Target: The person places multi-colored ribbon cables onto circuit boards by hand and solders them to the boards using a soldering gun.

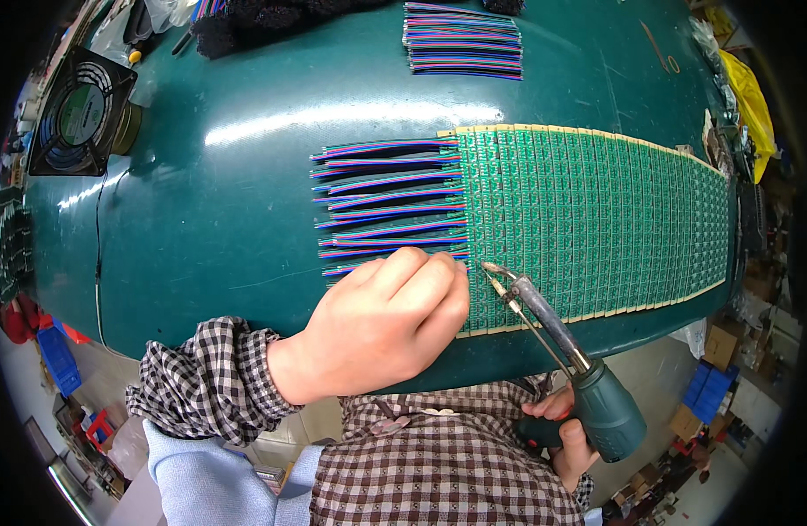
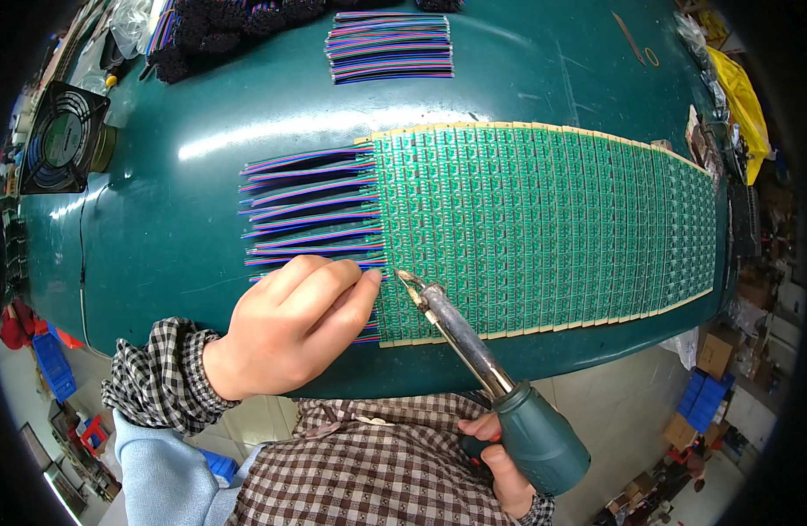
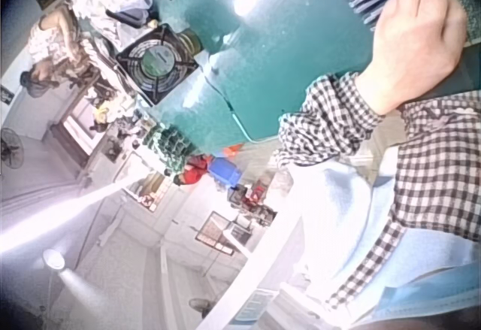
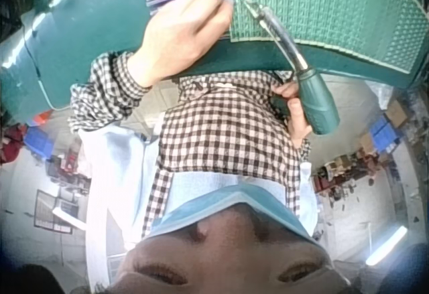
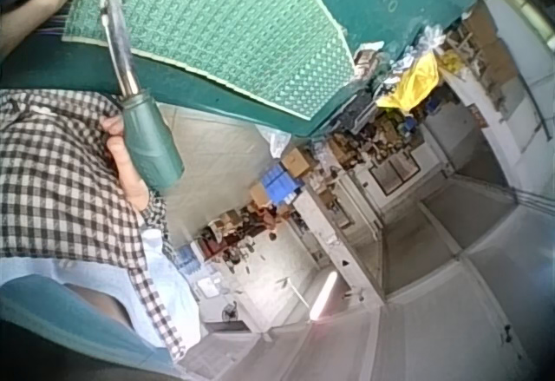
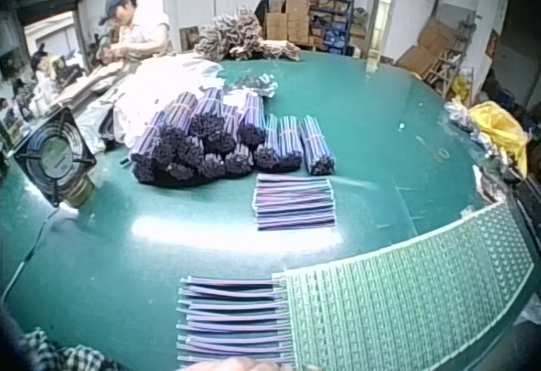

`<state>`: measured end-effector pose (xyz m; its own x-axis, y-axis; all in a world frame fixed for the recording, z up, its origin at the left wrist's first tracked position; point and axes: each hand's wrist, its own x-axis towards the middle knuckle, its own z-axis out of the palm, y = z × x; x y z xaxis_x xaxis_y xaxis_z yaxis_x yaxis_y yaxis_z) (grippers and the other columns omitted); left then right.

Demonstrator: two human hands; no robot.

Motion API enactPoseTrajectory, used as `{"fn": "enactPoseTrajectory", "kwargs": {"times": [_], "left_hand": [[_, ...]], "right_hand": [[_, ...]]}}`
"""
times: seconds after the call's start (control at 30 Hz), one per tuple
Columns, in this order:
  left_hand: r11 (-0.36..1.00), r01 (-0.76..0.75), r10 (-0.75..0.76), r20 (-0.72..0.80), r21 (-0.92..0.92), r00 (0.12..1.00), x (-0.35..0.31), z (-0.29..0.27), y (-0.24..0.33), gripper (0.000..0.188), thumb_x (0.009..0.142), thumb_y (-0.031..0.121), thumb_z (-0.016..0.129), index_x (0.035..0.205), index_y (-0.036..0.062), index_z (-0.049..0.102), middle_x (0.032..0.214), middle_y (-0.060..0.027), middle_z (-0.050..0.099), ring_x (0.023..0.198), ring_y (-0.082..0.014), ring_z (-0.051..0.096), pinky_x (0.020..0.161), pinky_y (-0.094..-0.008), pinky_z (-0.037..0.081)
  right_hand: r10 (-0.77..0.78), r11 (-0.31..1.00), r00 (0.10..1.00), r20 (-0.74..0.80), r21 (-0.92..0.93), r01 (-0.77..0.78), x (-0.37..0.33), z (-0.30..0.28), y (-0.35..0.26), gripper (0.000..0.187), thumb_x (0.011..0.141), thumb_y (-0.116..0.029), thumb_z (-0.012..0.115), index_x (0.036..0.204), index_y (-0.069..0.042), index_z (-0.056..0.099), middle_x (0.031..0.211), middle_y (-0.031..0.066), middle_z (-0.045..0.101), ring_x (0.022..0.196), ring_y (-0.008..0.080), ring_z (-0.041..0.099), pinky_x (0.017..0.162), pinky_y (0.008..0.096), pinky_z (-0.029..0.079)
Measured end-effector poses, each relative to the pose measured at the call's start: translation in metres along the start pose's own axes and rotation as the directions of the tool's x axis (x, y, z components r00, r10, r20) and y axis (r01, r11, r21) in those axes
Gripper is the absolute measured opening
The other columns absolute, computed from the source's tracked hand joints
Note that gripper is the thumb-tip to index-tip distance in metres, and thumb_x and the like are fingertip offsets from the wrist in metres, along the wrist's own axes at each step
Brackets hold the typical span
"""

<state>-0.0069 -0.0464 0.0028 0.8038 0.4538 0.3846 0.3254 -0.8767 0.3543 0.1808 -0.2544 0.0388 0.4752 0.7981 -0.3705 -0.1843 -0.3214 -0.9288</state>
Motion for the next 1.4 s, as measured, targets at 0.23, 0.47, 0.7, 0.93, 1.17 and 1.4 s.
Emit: {"fn": "enactPoseTrajectory", "kwargs": {"times": [0.23, 0.47, 0.7, 0.93, 1.17, 1.4], "left_hand": [[1.0, -0.01, 0.01, -0.04, 0.015, 0.999, -0.0021, 0.0037, 0.0009, 0.04, 0.067, 0.008, 0.067, 0.105, -0.0042, 0.067, 0.098, -0.0121, 0.061, 0.079, -0.0218, 0.061, 0.061, -0.0288, 0.051], [1.0, 0.007, -0.007, -0.02, 0.019, 1.0, -0.002, 0.0022, 0.0033, 0.04, 0.067, 0.007, 0.067, 0.105, -0.0048, 0.067, 0.098, -0.0128, 0.061, 0.08, -0.0228, 0.062, 0.065, -0.0298, 0.053], [1.0, 0.001, 0.0, -0.026, 0.028, 1.0, -0.0023, 0.0025, 0.0028, 0.041, 0.067, 0.008, 0.067, 0.105, -0.0054, 0.067, 0.098, -0.0128, 0.061, 0.081, -0.0232, 0.062, 0.066, -0.0302, 0.053], [0.997, -0.02, 0.023, -0.046, 0.07, 0.999, -0.0038, 0.0057, 0.0038, 0.04, 0.066, 0.008, 0.067, 0.104, -0.0056, 0.068, 0.098, -0.0124, 0.06, 0.081, -0.023, 0.062, 0.065, -0.0301, 0.053], [0.997, -0.023, 0.026, -0.044, 0.075, 0.999, -0.0027, 0.005, 0.0033, 0.04, 0.066, 0.007, 0.068, 0.104, -0.006, 0.068, 0.098, -0.0123, 0.06, 0.08, -0.0229, 0.062, 0.064, -0.0299, 0.053], [0.997, -0.026, 0.031, -0.058, 0.078, 0.998, -0.0035, 0.0057, 0.003, 0.039, 0.067, 0.006, 0.068, 0.104, -0.0059, 0.068, 0.098, -0.0124, 0.06, 0.08, -0.0226, 0.062, 0.064, -0.0294, 0.052]], "right_hand": [[0.028, 0.999, 0.999, -0.028, -0.028, -0.029, 0.0006, 0.0029, -0.0028, 0.068, 0.087, -0.037, 0.073, 0.127, 0.011, 0.047, 0.09, 0.0155, 0.06, 0.082, 0.0266, 0.064, 0.076, 0.0434, 0.062], [-0.02, 1.0, 0.999, -0.037, -0.007, 0.02, -0.0024, 0.0019, 0.0025, 0.068, 0.086, -0.037, 0.074, 0.124, 0.013, 0.047, 0.086, 0.0141, 0.058, 0.08, 0.0262, 0.064, 0.075, 0.0446, 0.062], [-0.038, 0.999, 0.999, -0.019, -0.011, 0.037, -0.0007, 0.0013, 0.0022, 0.062, 0.087, -0.035, 0.073, 0.116, 0.014, 0.05, 0.083, 0.0143, 0.056, 0.078, 0.0263, 0.063, 0.074, 0.0458, 0.062], [-0.01, 0.999, 1.0, 0.019, -0.034, 0.011, 0.0018, 0.0034, -0.0014, 0.051, 0.088, -0.037, 0.071, 0.1, 0.01, 0.054, 0.082, 0.0142, 0.056, 0.078, 0.0255, 0.062, 0.076, 0.0456, 0.061], [0.015, 0.999, 0.999, 0.029, -0.042, -0.014, 0.0028, 0.0044, -0.0035, 0.051, 0.087, -0.039, 0.072, 0.096, 0.009, 0.055, 0.08, 0.0136, 0.055, 0.077, 0.0248, 0.062, 0.077, 0.0459, 0.061], [0.043, 0.998, 0.999, 0.027, -0.038, -0.042, 0.0026, 0.005, -0.0042, 0.05, 0.087, -0.039, 0.072, 0.096, 0.008, 0.055, 0.08, 0.0134, 0.055, 0.077, 0.0252, 0.062, 0.077, 0.046, 0.06]]}}
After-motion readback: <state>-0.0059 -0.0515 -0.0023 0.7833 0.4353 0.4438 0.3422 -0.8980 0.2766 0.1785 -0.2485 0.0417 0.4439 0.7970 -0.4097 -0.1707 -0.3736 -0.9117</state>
